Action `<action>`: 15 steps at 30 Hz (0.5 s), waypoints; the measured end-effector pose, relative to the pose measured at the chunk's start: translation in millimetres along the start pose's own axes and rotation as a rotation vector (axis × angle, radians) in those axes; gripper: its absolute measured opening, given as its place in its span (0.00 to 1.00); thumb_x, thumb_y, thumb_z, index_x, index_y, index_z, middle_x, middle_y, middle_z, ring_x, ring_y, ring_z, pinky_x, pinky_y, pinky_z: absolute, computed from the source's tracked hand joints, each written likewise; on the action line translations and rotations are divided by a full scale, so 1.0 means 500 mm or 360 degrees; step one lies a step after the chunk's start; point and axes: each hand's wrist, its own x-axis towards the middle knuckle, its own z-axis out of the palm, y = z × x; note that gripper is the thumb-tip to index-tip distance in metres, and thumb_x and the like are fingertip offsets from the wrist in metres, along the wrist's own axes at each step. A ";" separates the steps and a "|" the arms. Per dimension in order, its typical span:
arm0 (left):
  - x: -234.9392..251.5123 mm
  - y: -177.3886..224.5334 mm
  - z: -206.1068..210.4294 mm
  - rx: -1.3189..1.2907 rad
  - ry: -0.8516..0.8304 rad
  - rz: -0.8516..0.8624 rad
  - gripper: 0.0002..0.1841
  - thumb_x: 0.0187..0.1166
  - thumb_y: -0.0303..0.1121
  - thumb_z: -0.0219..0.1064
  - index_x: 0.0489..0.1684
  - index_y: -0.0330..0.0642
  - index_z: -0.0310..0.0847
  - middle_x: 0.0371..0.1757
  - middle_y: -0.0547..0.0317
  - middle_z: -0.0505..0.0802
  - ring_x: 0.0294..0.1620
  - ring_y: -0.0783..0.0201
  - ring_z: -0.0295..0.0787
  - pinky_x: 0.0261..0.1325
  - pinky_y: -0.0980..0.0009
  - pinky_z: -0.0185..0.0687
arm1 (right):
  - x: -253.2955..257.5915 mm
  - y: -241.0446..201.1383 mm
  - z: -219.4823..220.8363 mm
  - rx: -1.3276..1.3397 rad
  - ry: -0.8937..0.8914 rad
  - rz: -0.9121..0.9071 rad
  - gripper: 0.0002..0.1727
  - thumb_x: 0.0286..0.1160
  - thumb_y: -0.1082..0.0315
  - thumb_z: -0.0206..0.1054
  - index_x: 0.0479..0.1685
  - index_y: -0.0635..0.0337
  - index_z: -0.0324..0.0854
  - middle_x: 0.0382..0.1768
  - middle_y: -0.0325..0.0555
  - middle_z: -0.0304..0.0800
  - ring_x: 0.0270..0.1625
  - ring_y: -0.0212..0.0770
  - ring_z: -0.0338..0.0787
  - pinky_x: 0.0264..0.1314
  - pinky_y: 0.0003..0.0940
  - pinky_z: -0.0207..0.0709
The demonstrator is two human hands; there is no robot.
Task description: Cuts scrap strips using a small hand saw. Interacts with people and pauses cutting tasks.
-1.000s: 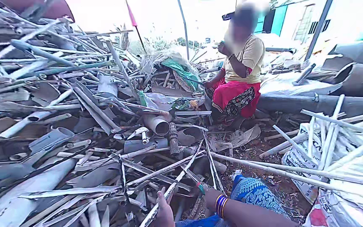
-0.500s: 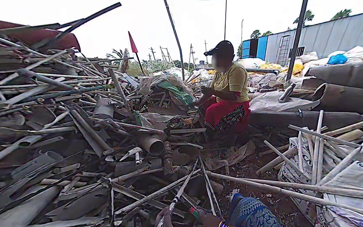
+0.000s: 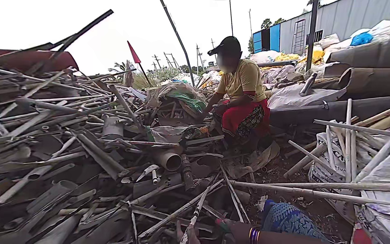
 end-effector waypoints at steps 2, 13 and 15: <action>0.015 -0.004 -0.005 0.0046 0.0028 0.0049 0.34 0.84 0.32 0.57 0.88 0.21 0.54 0.82 0.22 0.72 0.87 0.39 0.66 0.89 0.56 0.54 | -0.018 -0.025 0.008 -0.0010 0.0019 -0.0201 0.33 0.95 0.54 0.49 0.92 0.61 0.52 0.61 0.77 0.85 0.66 0.73 0.86 0.71 0.69 0.72; -0.022 0.086 -0.022 -0.0050 -0.0105 -0.0220 0.31 0.88 0.27 0.55 0.89 0.21 0.52 0.87 0.24 0.66 0.91 0.43 0.60 0.91 0.60 0.51 | 0.034 -0.014 0.027 0.0130 0.0037 0.0187 0.32 0.93 0.58 0.52 0.89 0.65 0.54 0.70 0.75 0.80 0.74 0.70 0.82 0.76 0.65 0.71; -0.019 0.066 -0.022 0.0040 -0.0121 -0.0197 0.32 0.90 0.29 0.53 0.92 0.27 0.49 0.88 0.27 0.66 0.91 0.42 0.59 0.92 0.56 0.48 | 0.037 -0.018 0.026 0.0129 0.0050 0.0233 0.32 0.93 0.58 0.52 0.90 0.65 0.53 0.71 0.73 0.79 0.74 0.67 0.82 0.77 0.63 0.72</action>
